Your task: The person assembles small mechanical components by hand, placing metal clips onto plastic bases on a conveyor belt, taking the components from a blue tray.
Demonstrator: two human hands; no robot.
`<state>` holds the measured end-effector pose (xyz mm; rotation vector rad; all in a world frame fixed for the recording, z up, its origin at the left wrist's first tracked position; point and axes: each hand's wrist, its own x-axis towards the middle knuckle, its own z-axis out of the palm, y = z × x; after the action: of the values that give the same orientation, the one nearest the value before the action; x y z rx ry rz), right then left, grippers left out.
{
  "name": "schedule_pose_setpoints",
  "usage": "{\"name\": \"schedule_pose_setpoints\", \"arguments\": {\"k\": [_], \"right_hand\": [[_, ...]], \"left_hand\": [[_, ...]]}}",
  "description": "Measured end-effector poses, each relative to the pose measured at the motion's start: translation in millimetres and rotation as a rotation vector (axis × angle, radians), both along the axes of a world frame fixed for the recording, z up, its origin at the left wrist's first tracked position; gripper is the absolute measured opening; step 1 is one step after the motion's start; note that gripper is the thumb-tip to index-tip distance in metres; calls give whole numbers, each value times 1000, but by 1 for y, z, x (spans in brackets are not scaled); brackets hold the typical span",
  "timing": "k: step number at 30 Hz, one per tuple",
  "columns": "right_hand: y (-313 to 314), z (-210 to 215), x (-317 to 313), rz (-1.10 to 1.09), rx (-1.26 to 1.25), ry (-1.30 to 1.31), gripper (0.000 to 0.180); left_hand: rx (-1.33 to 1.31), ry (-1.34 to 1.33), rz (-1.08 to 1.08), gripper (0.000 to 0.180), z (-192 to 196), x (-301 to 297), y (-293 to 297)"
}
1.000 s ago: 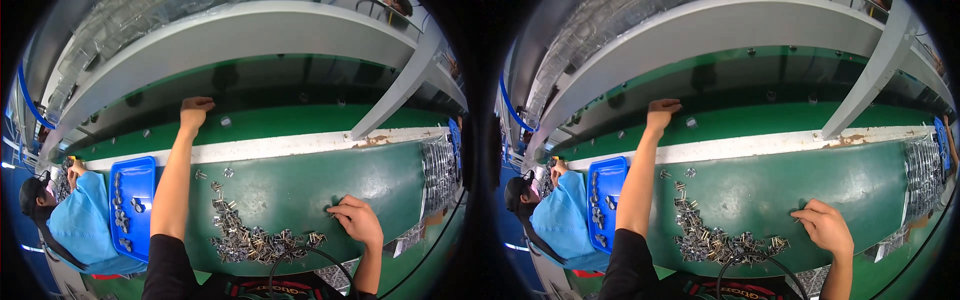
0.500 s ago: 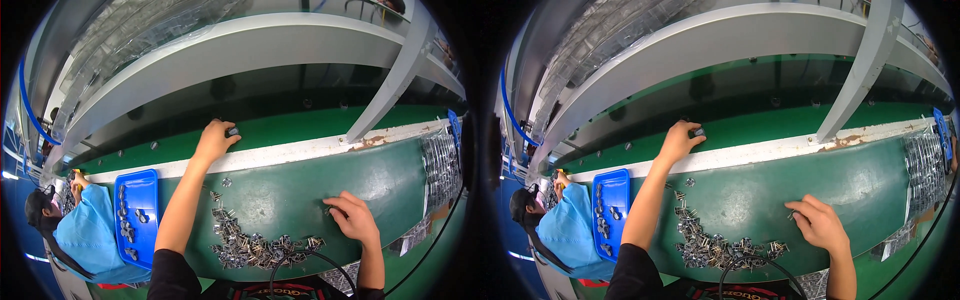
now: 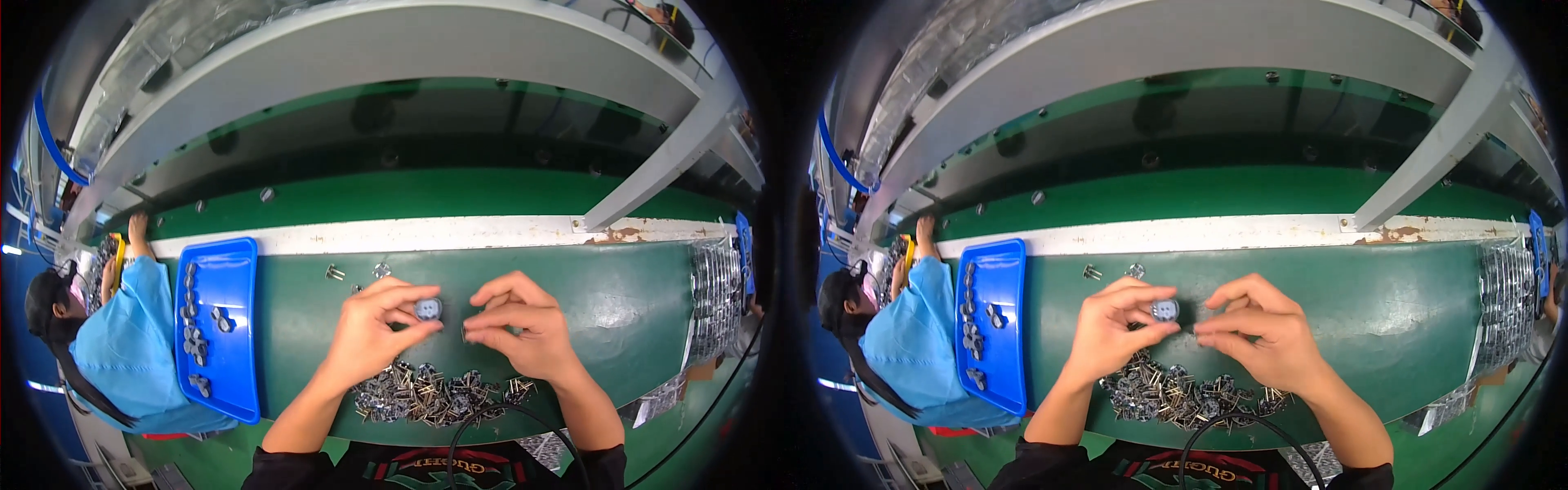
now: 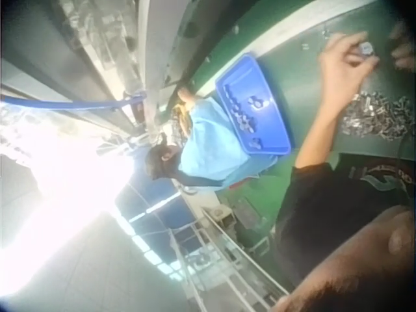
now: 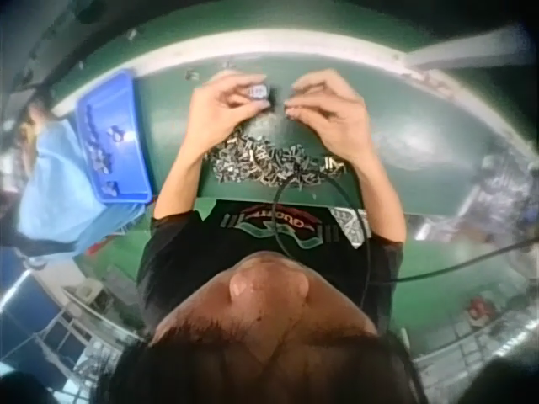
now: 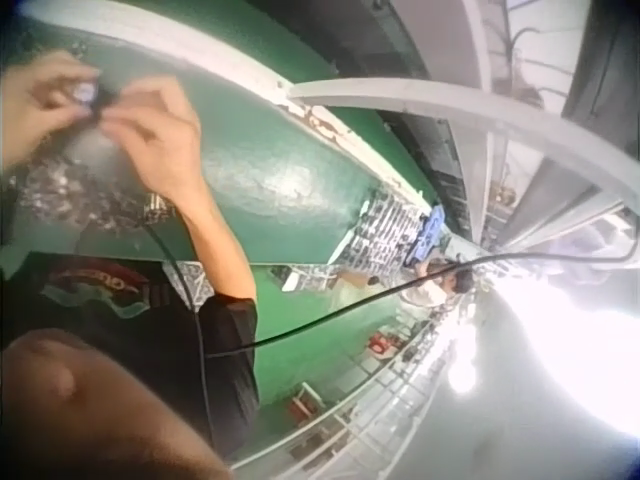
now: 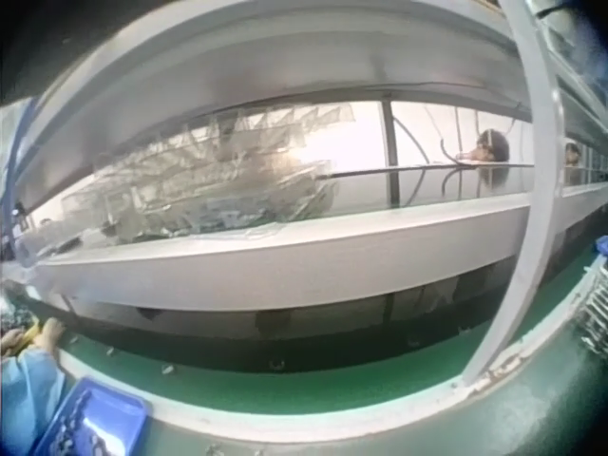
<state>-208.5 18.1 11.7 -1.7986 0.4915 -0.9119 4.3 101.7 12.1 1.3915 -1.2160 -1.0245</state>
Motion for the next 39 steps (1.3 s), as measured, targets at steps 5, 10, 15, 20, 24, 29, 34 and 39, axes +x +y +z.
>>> {"name": "schedule_pose_setpoints", "arguments": {"k": [5, 10, 15, 20, 24, 29, 34, 39], "right_hand": [[9, 2, 26, -137, -149, 139, 16], [14, 6, 32, -175, -482, 202, 18], [20, 10, 38, -195, -597, 299, 14], [20, 1, 37, -214, -631, 234, 17], [22, -4, 38, -220, -626, 225, 19], [22, -5, 34, -203, -624, 223, 21], [25, -1, 34, -194, -706, 313, 23], [27, 0, 33, -169, -592, 312, 21]], "left_hand": [[42, 40, -19, 43, -8, -6, 10], [12, -34, -38, 44, -6, -7, 12], [14, -33, -41, 45, -10, -8, 16], [132, 75, -47, 47, -7, -6, 14], [118, 62, -57, 46, -12, -4, 13], [173, 119, -94, 45, -12, -2, 10], [149, 5, -73, 46, -9, -4, 12], [161, 70, -86, 48, -12, -3, 16]]}}
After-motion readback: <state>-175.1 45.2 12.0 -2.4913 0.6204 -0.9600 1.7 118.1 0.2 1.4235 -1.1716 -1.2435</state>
